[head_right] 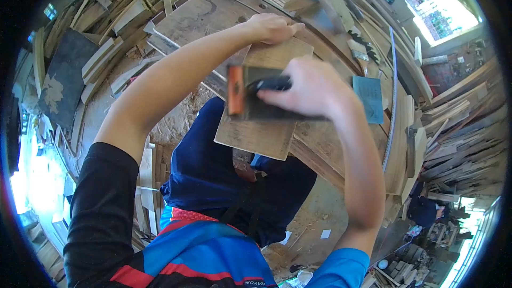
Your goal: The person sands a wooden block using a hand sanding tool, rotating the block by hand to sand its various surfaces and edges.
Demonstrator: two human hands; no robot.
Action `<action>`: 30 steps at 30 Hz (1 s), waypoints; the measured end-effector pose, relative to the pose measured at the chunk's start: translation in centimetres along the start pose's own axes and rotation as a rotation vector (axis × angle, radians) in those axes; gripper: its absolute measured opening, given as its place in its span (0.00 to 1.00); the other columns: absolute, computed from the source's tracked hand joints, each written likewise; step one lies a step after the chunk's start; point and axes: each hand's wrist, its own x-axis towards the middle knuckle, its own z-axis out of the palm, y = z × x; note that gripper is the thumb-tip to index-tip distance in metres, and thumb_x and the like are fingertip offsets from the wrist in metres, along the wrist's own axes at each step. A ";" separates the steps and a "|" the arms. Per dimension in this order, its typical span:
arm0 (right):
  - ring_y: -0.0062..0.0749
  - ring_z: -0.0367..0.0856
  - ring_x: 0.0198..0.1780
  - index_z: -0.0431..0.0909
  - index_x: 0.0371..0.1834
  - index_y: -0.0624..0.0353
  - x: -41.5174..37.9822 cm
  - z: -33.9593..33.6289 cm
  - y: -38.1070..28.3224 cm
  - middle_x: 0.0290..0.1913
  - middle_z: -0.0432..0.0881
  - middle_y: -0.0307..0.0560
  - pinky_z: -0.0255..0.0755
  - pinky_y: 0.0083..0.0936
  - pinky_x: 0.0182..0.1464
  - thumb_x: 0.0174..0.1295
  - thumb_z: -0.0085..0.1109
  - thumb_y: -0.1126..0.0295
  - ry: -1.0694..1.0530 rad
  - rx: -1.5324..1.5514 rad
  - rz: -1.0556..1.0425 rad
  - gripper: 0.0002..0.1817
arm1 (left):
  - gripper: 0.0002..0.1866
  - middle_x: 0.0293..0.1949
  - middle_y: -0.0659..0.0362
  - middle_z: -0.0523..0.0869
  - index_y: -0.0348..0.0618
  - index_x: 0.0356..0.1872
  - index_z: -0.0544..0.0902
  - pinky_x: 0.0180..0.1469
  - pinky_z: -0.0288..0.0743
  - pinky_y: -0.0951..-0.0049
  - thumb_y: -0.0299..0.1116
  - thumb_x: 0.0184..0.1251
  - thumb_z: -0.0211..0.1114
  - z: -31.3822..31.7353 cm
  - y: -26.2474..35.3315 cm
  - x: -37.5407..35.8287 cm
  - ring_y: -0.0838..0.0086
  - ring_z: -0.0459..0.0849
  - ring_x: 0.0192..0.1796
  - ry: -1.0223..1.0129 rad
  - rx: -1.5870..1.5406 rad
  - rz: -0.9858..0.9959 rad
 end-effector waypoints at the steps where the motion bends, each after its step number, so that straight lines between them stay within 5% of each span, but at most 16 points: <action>1: 0.46 0.87 0.26 0.91 0.29 0.62 -0.7 0.4 -1.3 0.23 0.86 0.55 0.79 0.39 0.35 0.57 0.72 0.39 -0.037 -0.008 -0.069 0.30 | 0.40 0.72 0.46 0.79 0.50 0.72 0.79 0.76 0.65 0.55 0.68 0.80 0.36 -0.1 0.1 -0.1 0.52 0.75 0.74 0.009 0.003 0.005; 3: 0.49 0.88 0.30 0.92 0.34 0.60 -2.4 2.3 -2.9 0.27 0.88 0.57 0.80 0.39 0.38 0.55 0.72 0.39 -0.035 -0.072 -0.265 0.30 | 0.41 0.71 0.45 0.79 0.49 0.72 0.79 0.76 0.66 0.55 0.68 0.80 0.36 -0.1 0.0 -0.4 0.52 0.76 0.74 0.026 0.017 0.011; 5: 0.48 0.88 0.29 0.91 0.34 0.61 -1.8 1.8 -1.8 0.27 0.88 0.56 0.80 0.38 0.38 0.56 0.72 0.41 -0.040 0.001 -0.243 0.29 | 0.41 0.71 0.45 0.79 0.49 0.72 0.79 0.76 0.66 0.55 0.69 0.80 0.36 0.0 -0.4 0.0 0.52 0.76 0.74 0.043 0.000 0.016; 7: 0.44 0.86 0.26 0.91 0.32 0.62 -0.7 0.8 1.0 0.25 0.87 0.54 0.78 0.35 0.35 0.58 0.72 0.44 -0.016 0.125 -0.170 0.27 | 0.41 0.71 0.45 0.79 0.51 0.73 0.79 0.76 0.65 0.55 0.70 0.79 0.36 0.4 -0.4 0.5 0.51 0.76 0.74 0.016 -0.018 0.009; 8: 0.42 0.84 0.24 0.90 0.30 0.63 0.0 0.3 2.5 0.23 0.86 0.54 0.76 0.35 0.32 0.59 0.72 0.45 -0.030 0.155 0.039 0.26 | 0.41 0.71 0.45 0.79 0.51 0.73 0.78 0.76 0.65 0.55 0.70 0.79 0.36 0.4 -0.3 0.5 0.51 0.76 0.74 0.012 -0.027 0.010; 10: 0.42 0.84 0.22 0.90 0.28 0.63 0.3 0.6 3.5 0.22 0.85 0.55 0.76 0.36 0.31 0.59 0.72 0.44 0.102 0.113 -0.003 0.28 | 0.41 0.71 0.45 0.79 0.51 0.73 0.78 0.76 0.65 0.55 0.70 0.79 0.36 0.3 -0.3 0.3 0.50 0.76 0.73 0.013 -0.047 0.003; 16: 0.45 0.86 0.26 0.89 0.26 0.62 -3.6 2.7 -2.5 0.23 0.85 0.57 0.78 0.37 0.34 0.56 0.74 0.42 -0.019 -0.036 -0.269 0.28 | 0.42 0.71 0.44 0.79 0.51 0.73 0.79 0.76 0.65 0.55 0.71 0.79 0.34 0.1 -0.2 0.0 0.50 0.75 0.74 0.022 0.034 -0.001; 19: 0.43 0.87 0.27 0.88 0.25 0.65 -1.1 1.1 1.4 0.22 0.84 0.56 0.78 0.36 0.35 0.57 0.75 0.42 0.024 0.214 0.119 0.30 | 0.46 0.72 0.42 0.77 0.45 0.72 0.78 0.76 0.64 0.55 0.73 0.78 0.34 0.5 -0.6 0.8 0.49 0.74 0.75 0.007 -0.048 0.040; 20: 0.52 0.91 0.37 0.89 0.30 0.65 -0.4 0.7 2.2 0.31 0.89 0.62 0.82 0.43 0.44 0.56 0.70 0.35 0.080 0.143 0.142 0.35 | 0.46 0.71 0.41 0.78 0.42 0.71 0.79 0.76 0.64 0.55 0.73 0.78 0.34 0.4 -0.6 0.9 0.49 0.75 0.74 0.015 -0.070 0.055; 22: 0.55 0.91 0.40 0.88 0.31 0.69 0.2 0.8 2.4 0.34 0.89 0.64 0.82 0.44 0.46 0.55 0.70 0.34 0.086 0.017 0.184 0.38 | 0.49 0.69 0.40 0.80 0.37 0.68 0.81 0.76 0.65 0.57 0.74 0.78 0.35 0.3 -0.8 0.7 0.51 0.77 0.72 0.034 -0.115 0.075; 25: 0.60 0.90 0.42 0.88 0.33 0.71 0.2 1.7 3.4 0.37 0.89 0.67 0.82 0.46 0.48 0.55 0.69 0.34 0.207 0.001 0.130 0.40 | 0.46 0.63 0.42 0.84 0.32 0.62 0.82 0.72 0.68 0.60 0.71 0.78 0.42 -0.4 -1.8 0.6 0.55 0.81 0.67 0.192 -0.491 0.076; 28: 0.61 0.90 0.44 0.88 0.33 0.72 0.1 0.6 2.4 0.38 0.89 0.69 0.82 0.47 0.50 0.55 0.69 0.34 0.062 0.037 0.175 0.40 | 0.31 0.60 0.46 0.86 0.34 0.62 0.81 0.67 0.74 0.66 0.55 0.78 0.62 -2.8 -2.6 -9.3 0.63 0.84 0.62 0.618 -0.602 0.180; 30: 0.60 0.90 0.43 0.87 0.32 0.72 0.0 1.0 2.7 0.38 0.89 0.69 0.82 0.47 0.50 0.56 0.69 0.35 0.114 0.058 0.152 0.39 | 0.23 0.43 0.53 0.88 0.35 0.52 0.83 0.52 0.77 0.69 0.49 0.76 0.66 -2.0 -2.9 -17.1 0.71 0.84 0.47 0.812 -0.745 0.136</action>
